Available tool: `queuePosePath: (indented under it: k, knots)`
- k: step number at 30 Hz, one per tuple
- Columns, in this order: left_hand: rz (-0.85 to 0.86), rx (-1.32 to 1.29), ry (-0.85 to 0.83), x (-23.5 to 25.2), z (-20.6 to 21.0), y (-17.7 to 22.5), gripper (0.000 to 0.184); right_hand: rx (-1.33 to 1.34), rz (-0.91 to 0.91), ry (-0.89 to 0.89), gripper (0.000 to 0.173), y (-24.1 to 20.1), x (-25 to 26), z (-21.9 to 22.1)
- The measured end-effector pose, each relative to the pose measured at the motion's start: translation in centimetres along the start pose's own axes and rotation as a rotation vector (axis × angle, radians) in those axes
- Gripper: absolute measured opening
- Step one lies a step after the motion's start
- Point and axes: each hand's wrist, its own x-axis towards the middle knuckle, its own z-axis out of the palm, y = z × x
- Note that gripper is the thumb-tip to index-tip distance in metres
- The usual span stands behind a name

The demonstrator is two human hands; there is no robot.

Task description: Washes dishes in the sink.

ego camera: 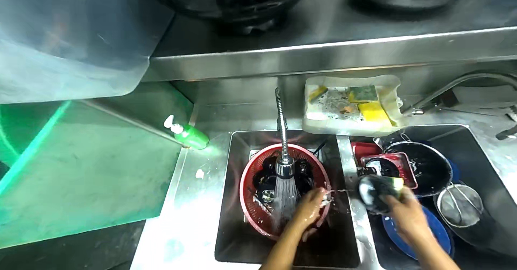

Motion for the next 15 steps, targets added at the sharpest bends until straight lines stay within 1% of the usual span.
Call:
queuePosePath:
  k: [2, 3, 4, 6, 8, 10, 12, 15]
  knots:
    - [-0.069, 0.409, 0.127, 1.5, -3.5, -3.8, 0.044, 0.0, 0.119, 0.17, 0.052, 0.7, 2.0, -3.0]
    - [-0.135, 0.614, 0.203, 2.2, -5.3, -5.8, 0.047, -0.016, 0.169, 0.236, 0.051, 1.0, 3.1, -4.2]
    - [-0.201, 0.714, 0.274, 2.3, -7.1, -7.1, 0.051, -0.033, 0.211, 0.28, 0.049, 1.4, 4.0, -5.1]
    - [-0.317, 0.758, 0.388, 2.7, -10.2, -8.6, 0.049, -0.039, 0.268, 0.334, 0.049, 2.2, 4.9, -6.5]
    - [-0.338, 0.79, 0.441, 4.2, -12.4, -9.8, 0.052, -0.002, 0.279, 0.386, 0.053, 2.4, 5.1, -7.3]
    - [-0.35, 0.807, 0.45, 5.8, -13.8, -11.4, 0.055, 0.022, 0.243, 0.451, 0.055, 2.2, 5.0, -7.8]
    - [-0.362, 0.803, 0.48, 7.1, -14.5, -12.8, 0.056, 0.017, 0.176, 0.478, 0.055, 1.6, 5.0, -8.2]
    - [-0.362, 0.784, 0.542, 6.6, -14.6, -13.4, 0.05, -0.088, 0.062, 0.43, 0.053, 0.2, 4.7, -8.2]
